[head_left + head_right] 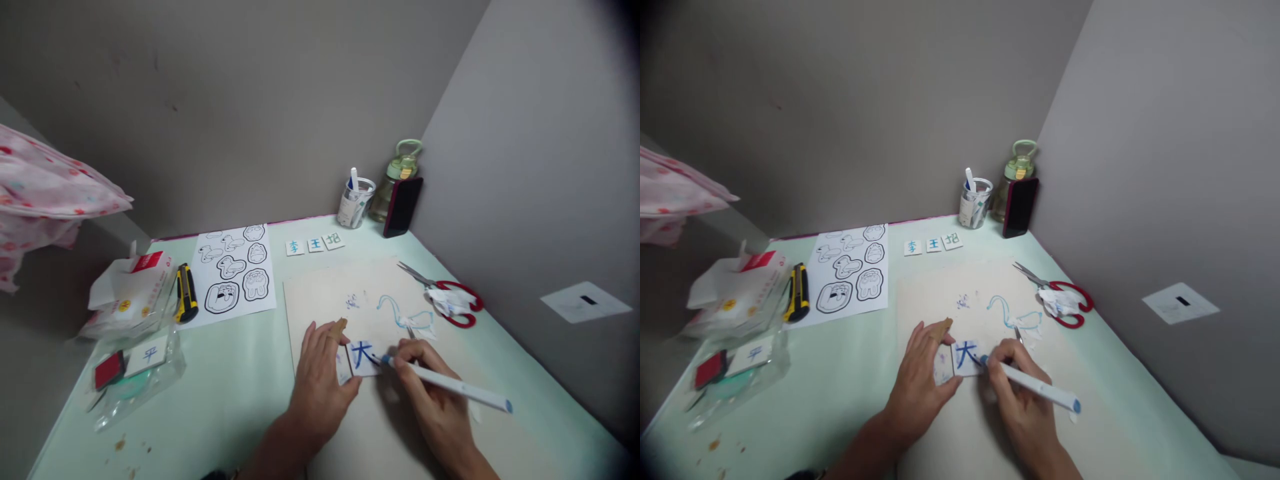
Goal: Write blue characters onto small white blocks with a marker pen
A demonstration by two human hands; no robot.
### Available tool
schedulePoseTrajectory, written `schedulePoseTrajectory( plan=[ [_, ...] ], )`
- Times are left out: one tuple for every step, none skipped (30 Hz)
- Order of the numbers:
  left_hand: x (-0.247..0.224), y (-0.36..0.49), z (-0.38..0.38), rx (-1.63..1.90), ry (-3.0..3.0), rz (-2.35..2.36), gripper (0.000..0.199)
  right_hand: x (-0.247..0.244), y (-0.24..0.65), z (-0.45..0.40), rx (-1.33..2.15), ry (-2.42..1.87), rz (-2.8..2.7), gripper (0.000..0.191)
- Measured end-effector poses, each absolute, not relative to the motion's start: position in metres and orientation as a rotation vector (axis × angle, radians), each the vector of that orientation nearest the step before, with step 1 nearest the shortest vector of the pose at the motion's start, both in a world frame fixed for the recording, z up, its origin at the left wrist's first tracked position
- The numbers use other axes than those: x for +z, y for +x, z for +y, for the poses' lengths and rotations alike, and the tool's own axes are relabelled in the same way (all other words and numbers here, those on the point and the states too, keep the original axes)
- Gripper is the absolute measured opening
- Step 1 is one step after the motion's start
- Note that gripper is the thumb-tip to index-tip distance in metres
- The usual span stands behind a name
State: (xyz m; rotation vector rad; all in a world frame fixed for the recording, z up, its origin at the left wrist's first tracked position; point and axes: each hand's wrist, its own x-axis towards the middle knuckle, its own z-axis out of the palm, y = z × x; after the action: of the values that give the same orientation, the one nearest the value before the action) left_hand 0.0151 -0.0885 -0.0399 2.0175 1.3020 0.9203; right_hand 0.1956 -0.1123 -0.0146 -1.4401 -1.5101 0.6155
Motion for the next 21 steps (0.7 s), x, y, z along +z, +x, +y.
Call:
schedulePoseTrajectory(
  plan=[
    [-0.0396,0.0151,-0.0885,0.919,2.017,1.302,0.08,-0.0144,0.1946,-0.1121,0.621,-1.449,-1.524,0.019],
    [-0.0392,0.015,-0.0885,0.918,2.017,1.302,0.08,-0.0142,0.1936,-0.1119,0.629,-1.458,-1.537,0.018],
    [-0.0387,0.015,-0.0884,0.916,2.016,1.304,0.079,-0.0141,0.1929,-0.1118,0.634,-1.467,-1.549,0.018],
    [-0.0383,0.015,-0.0884,0.91,2.014,1.305,0.079,-0.014,0.1924,-0.1118,0.639,-1.477,-1.558,0.018],
    [-0.0379,0.0151,-0.0884,0.903,2.012,1.306,0.079,-0.0141,0.1922,-0.1118,0.64,-1.486,-1.562,0.018],
    [-0.0376,0.0152,-0.0884,0.895,2.009,1.307,0.078,-0.0143,0.1922,-0.1117,0.641,-1.496,-1.565,0.018],
    [-0.0374,0.0154,-0.0884,0.889,2.006,1.308,0.078,-0.0146,0.1922,-0.1116,0.64,-1.505,-1.566,0.018],
    [-0.0373,0.0156,-0.0884,0.887,2.004,1.308,0.078,-0.015,0.1922,-0.1113,0.639,-1.513,-1.568,0.018],
    [-0.0374,0.0157,-0.0884,0.889,2.005,1.308,0.079,-0.0155,0.1923,-0.1109,0.639,-1.519,-1.57,0.018],
    [-0.0375,0.0158,-0.0884,0.894,2.006,1.309,0.079,-0.0162,0.1922,-0.1104,0.639,-1.524,-1.573,0.018],
    [-0.0376,0.0158,-0.0884,0.9,2.007,1.309,0.079,-0.0169,0.192,-0.1098,0.639,-1.527,-1.577,0.018],
    [-0.0377,0.0158,-0.0885,0.904,2.007,1.308,0.08,-0.0177,0.1918,-0.1093,0.64,-1.529,-1.581,0.018],
    [-0.0378,0.0158,-0.0885,0.907,2.008,1.307,0.08,-0.0185,0.1916,-0.1087,0.64,-1.53,-1.584,0.018],
    [-0.0378,0.0157,-0.0886,0.907,2.006,1.307,0.079,-0.0191,0.1913,-0.1083,0.641,-1.531,-1.588,0.018],
    [-0.0377,0.0156,-0.0887,0.907,2.005,1.307,0.079,-0.0196,0.1912,-0.108,0.642,-1.531,-1.591,0.018],
    [-0.0376,0.0155,-0.0888,0.907,2.005,1.308,0.079,-0.0199,0.1911,-0.1078,0.643,-1.529,-1.595,0.018],
    [-0.0375,0.0155,-0.0888,0.905,2.007,1.307,0.079,-0.0201,0.1911,-0.1077,0.646,-1.527,-1.599,0.018],
    [-0.0374,0.0155,-0.0888,0.904,2.008,1.307,0.079,-0.0201,0.1913,-0.1077,0.651,-1.523,-1.604,0.018],
    [-0.0373,0.0155,-0.0887,0.903,2.01,1.305,0.08,-0.02,0.1915,-0.1078,0.656,-1.515,-1.609,0.018],
    [-0.0373,0.0155,-0.0886,0.902,2.009,1.306,0.08,-0.0199,0.1919,-0.1079,0.662,-1.506,-1.614,0.018],
    [-0.0374,0.0154,-0.0884,0.9,2.007,1.306,0.08,-0.0198,0.1923,-0.108,0.667,-1.495,-1.618,0.018]
  ],
)
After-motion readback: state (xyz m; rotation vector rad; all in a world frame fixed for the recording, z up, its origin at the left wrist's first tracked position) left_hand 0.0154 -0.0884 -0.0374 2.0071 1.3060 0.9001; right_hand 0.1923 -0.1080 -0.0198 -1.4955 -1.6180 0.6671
